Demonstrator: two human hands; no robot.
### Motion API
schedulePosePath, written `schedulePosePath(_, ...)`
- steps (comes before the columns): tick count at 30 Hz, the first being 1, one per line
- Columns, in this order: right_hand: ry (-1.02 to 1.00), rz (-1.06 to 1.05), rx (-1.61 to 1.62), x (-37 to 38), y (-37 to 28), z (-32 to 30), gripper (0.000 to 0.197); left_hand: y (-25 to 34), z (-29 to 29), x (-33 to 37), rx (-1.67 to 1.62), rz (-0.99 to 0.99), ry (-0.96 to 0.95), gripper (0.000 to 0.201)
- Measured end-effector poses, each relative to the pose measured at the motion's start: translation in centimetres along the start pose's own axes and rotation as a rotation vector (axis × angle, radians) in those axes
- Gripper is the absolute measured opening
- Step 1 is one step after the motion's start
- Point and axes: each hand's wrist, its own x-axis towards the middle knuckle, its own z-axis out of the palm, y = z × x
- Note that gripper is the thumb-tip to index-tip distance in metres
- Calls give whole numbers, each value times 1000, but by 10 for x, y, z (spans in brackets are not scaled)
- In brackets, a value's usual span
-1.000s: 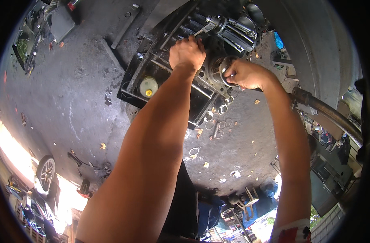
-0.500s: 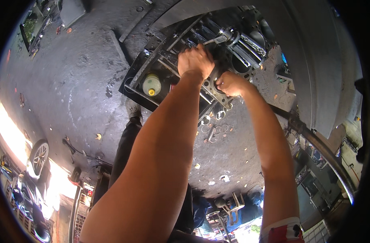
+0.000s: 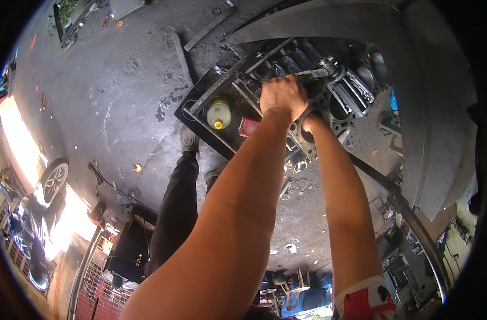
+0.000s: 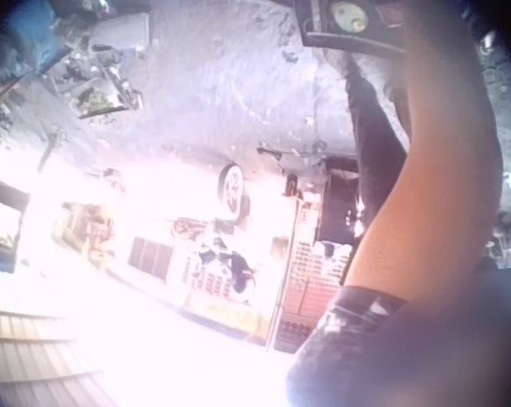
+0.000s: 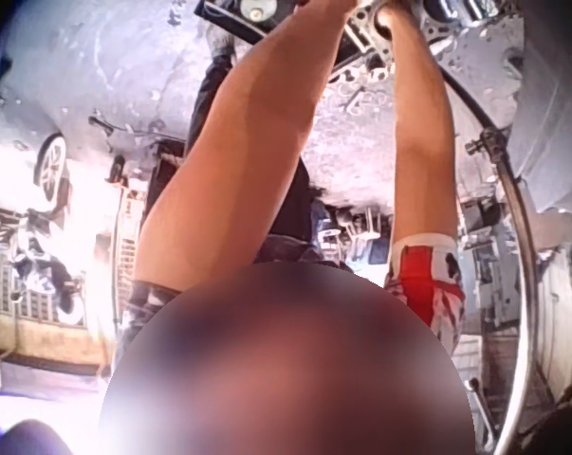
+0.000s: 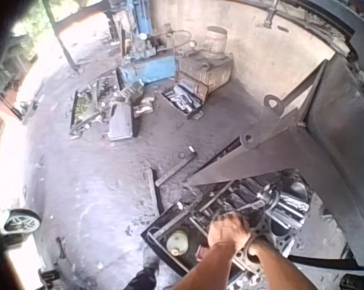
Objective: The person assembles an engine block by hand, inserting a piston into a cylinder, applying lubricant, and using a wrench to tighten components. The person also handles a crankshaft and places it into the engine block.
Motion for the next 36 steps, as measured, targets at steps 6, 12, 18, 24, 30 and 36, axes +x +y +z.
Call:
schedulePosePath(6,16,-13,47,41,33,51,27,0,-4,0,-9,-3,-34,41)
schedulePosePath(12,-184,-143,297,25,39,58,24,1,-6,-2,10,0,-30,41)
schedulePosePath(18,-157,136,646,-132,9,-71,14,-1,-1,-1,24,10,-3,44)
schedulePosePath(24,-161,88,473,-197,-24,-127,23,-1,-2,-3,19,8,-16,42)
schedulePosePath(30,-137,22,537,-166,-9,-100,22,0,-6,-4,30,8,-26,41)
schedulePosePath(36,-294,-507,-275,-74,9,-50,12,1,-7,-3,19,-11,-44,45)
